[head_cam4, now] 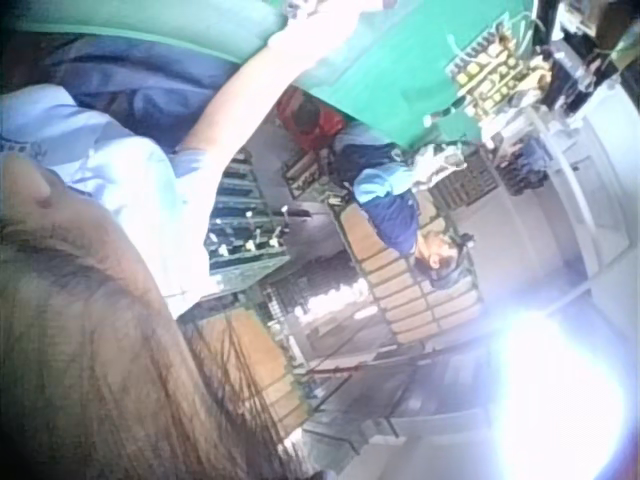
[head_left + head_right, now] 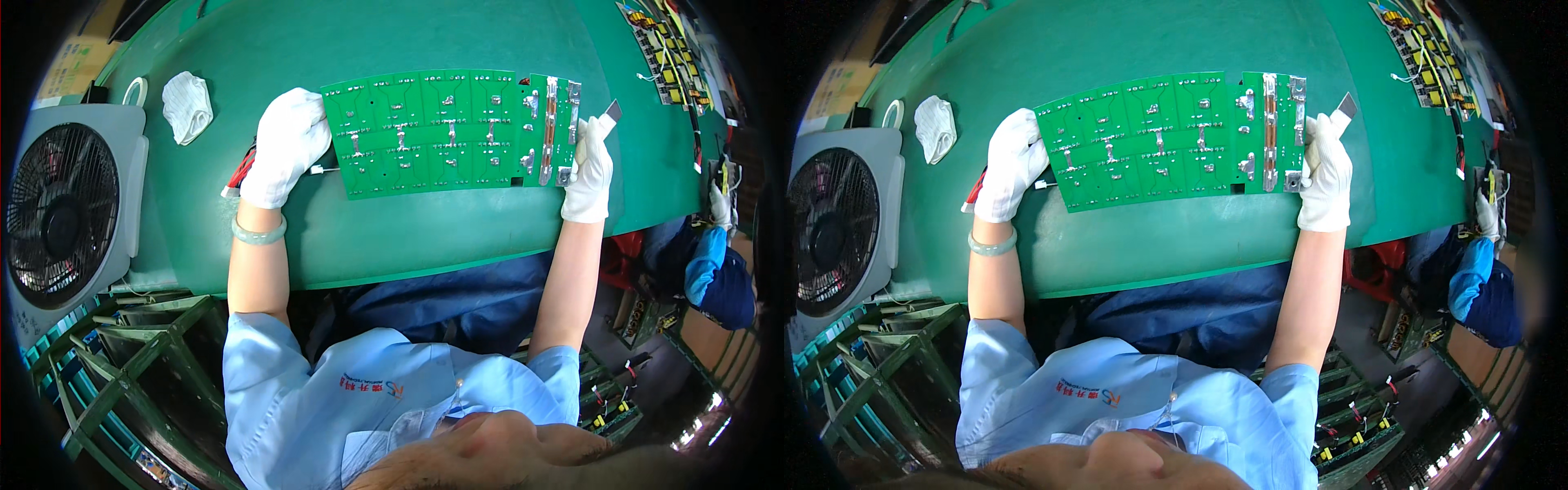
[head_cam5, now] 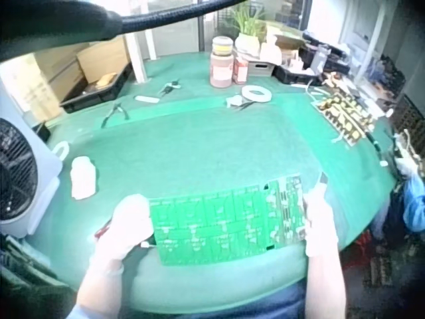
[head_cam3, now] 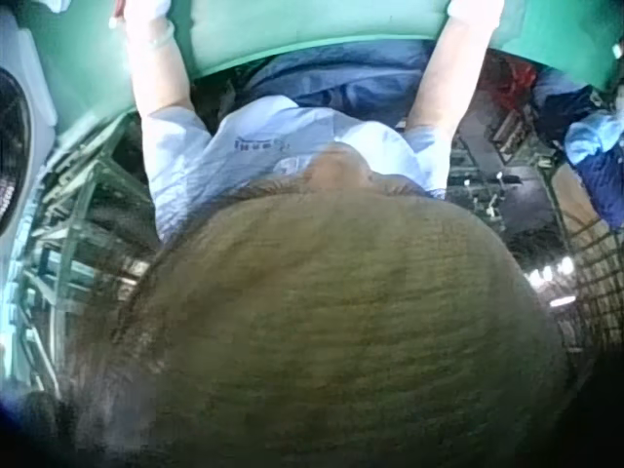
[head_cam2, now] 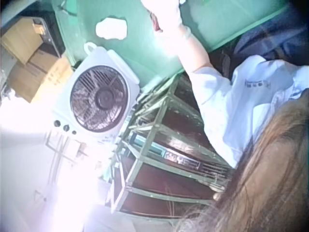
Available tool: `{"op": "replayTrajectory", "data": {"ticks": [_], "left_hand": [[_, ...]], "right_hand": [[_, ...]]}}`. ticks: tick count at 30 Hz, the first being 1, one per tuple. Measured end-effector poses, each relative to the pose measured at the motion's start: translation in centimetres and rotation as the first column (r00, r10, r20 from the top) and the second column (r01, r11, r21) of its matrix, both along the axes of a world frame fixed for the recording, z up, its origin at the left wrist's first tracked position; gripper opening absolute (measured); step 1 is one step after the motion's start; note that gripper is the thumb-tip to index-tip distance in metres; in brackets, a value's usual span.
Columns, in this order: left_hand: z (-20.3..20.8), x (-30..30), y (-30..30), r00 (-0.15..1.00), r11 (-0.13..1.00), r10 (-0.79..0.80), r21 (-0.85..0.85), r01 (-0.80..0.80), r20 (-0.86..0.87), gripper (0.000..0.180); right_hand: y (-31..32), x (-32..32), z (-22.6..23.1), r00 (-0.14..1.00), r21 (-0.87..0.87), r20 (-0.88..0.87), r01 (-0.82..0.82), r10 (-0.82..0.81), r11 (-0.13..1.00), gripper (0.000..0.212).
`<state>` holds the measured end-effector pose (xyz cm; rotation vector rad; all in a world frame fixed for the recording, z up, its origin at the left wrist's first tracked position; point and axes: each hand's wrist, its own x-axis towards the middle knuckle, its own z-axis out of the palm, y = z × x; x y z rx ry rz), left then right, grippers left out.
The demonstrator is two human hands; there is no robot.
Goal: Assemble electronic components and wire bundles onto a circuit board and metal frame.
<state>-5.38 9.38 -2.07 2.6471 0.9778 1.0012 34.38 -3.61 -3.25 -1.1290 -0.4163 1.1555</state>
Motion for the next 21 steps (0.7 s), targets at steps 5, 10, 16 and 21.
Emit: {"op": "replayTrajectory", "data": {"ticks": [5,10,16,21], "left_hand": [[0.3,-1.0,-0.1,0.993,1.0,0.004,0.012,-0.003,-0.122,0.005],[2.2,1.4,-0.2,0.999,0.998,-0.017,-0.054,0.019,0.041,0.006],[1.1,0.1,-1.6,0.945,0.845,0.106,-0.529,0.078,0.308,0.014],[1.9,0.3,-2.1,0.971,0.863,-0.048,-0.48,0.158,0.234,0.017]], "right_hand": [[0.2,-1.0,0.9,0.995,-0.047,0.084,0.051,-0.047,0.998,0.035],[0.3,-1.9,1.3,0.996,-0.033,0.028,0.08,-0.079,0.996,0.031],[0.0,-3.3,2.4,0.983,-0.022,-0.002,0.182,-0.182,0.983,0.022],[-0.7,-2.2,0.7,0.965,0.025,0.245,0.092,-0.096,0.995,0.02]]}}
